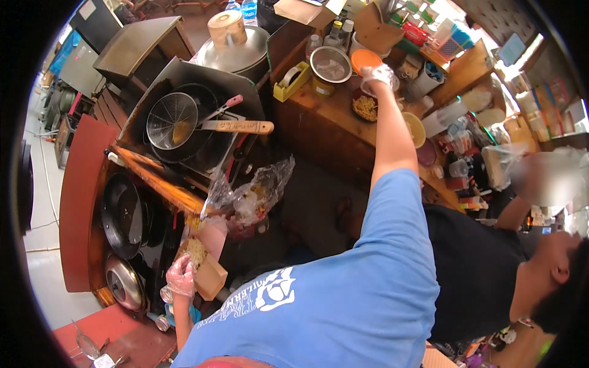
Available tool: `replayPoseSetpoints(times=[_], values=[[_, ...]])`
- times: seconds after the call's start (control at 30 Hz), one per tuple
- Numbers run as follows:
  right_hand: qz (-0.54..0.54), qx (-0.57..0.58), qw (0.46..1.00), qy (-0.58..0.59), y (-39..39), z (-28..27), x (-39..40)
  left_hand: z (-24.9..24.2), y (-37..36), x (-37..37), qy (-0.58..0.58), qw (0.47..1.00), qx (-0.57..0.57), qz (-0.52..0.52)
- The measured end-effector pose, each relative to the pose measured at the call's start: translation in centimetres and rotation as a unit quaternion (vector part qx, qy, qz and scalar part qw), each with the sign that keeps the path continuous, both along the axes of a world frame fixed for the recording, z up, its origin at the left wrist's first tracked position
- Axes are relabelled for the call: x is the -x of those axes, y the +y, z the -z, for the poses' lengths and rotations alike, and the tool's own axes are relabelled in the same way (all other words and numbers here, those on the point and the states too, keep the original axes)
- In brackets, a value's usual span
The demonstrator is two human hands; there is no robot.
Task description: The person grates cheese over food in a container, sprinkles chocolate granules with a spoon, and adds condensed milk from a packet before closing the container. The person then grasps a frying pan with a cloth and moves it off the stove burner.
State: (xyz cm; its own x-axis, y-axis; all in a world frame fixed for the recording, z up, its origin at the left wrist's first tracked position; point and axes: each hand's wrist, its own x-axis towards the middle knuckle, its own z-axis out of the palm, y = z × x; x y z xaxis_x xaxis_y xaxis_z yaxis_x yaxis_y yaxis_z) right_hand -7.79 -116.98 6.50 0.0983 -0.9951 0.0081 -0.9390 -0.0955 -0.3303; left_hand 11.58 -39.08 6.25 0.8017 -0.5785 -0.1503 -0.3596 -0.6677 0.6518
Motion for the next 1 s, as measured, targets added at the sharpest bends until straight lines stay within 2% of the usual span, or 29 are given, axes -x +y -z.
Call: replayPoseSetpoints(times=[0.07, 0.13, 0.2, 0.27, 0.3, 0.33, 0.37, 0.47, 0.57, 0.6, 0.67, 0.7, 0.73, 0.77, 0.8, 0.83, 0.9, 0.93, 1.0], values=[[0.064, -0.062, 0.993, -0.076, -3.3, 0.6, -0.5, -0.2, -1.9, -0.1, 0.007, 1.000, -0.006, 0.000], [0.067, -0.075, 0.992, -0.080, -5.7, 2.4, -0.4, -1.3, -4.2, 0.6, 0.068, 0.997, -0.015, -0.019], [0.050, -0.117, 0.991, 0.044, -8.0, 4.3, -0.1, -2.4, -6.4, 1.0, 0.071, 0.996, -0.043, -0.012], [0.005, -0.168, 0.983, 0.070, -8.6, 4.6, 0.7, -2.3, -7.7, 1.2, 0.080, 0.997, -0.006, 0.001], [0.071, -0.227, 0.962, -0.134, -9.7, 6.5, 2.0, -2.6, -8.7, 1.2, 0.082, 0.997, -0.003, 0.014], [0.133, -0.273, 0.894, -0.330, -9.9, 7.2, 2.4, -2.6, -9.6, 1.1, 0.082, 0.997, -0.004, 0.013], [0.148, -0.255, 0.872, -0.391, -10.1, 8.2, 2.6, -2.5, -10.5, 0.9, 0.082, 0.996, 0.004, 0.034], [0.155, -0.245, 0.855, -0.430, -8.6, 7.4, 2.9, -2.6, -14.0, 0.1, 0.065, 0.995, 0.002, 0.073], [0.137, -0.273, 0.838, -0.453, -8.7, 7.8, 3.7, -4.1, -19.3, 0.0, -0.011, 0.982, 0.056, 0.181], [0.116, -0.293, 0.831, -0.458, -9.2, 8.4, 4.1, -4.5, -21.1, 0.1, -0.012, 0.982, 0.058, 0.181], [0.114, -0.304, 0.831, -0.453, -10.4, 8.6, 4.3, -4.9, -23.8, 0.3, -0.038, 0.964, 0.090, 0.246], [0.076, -0.172, 0.945, -0.268, -9.8, 7.2, 3.7, -4.3, -25.0, 0.7, -0.043, 0.960, 0.118, 0.250], [0.034, -0.029, 0.997, -0.066, -8.7, 5.5, 2.8, -4.4, -26.1, 1.0, -0.044, 0.960, 0.118, 0.250], [0.007, 0.039, 0.998, -0.047, -6.9, 4.1, 1.9, -4.6, -27.1, 1.2, -0.046, 0.949, 0.127, 0.283], [0.006, 0.040, 0.998, -0.048, -6.9, 3.9, 1.3, -4.6, -28.0, 1.5, -0.046, 0.938, 0.135, 0.316], [-0.067, 0.027, 0.997, 0.043, -7.0, 3.5, 0.7, -4.6, -28.7, 1.8, -0.048, 0.933, 0.139, 0.329], [-0.058, -0.177, 0.981, 0.051, -8.1, 1.7, -1.2, -3.6, -29.4, 2.6, -0.040, 0.930, 0.139, 0.339], [-0.059, -0.178, 0.981, 0.052, -8.1, 1.4, -2.0, -3.2, -29.7, 2.9, -0.032, 0.925, 0.138, 0.352], [0.021, -0.146, 0.986, 0.079, -7.8, 1.3, -3.6, -3.2, -30.6, 3.5, -0.020, 0.926, 0.119, 0.359]])
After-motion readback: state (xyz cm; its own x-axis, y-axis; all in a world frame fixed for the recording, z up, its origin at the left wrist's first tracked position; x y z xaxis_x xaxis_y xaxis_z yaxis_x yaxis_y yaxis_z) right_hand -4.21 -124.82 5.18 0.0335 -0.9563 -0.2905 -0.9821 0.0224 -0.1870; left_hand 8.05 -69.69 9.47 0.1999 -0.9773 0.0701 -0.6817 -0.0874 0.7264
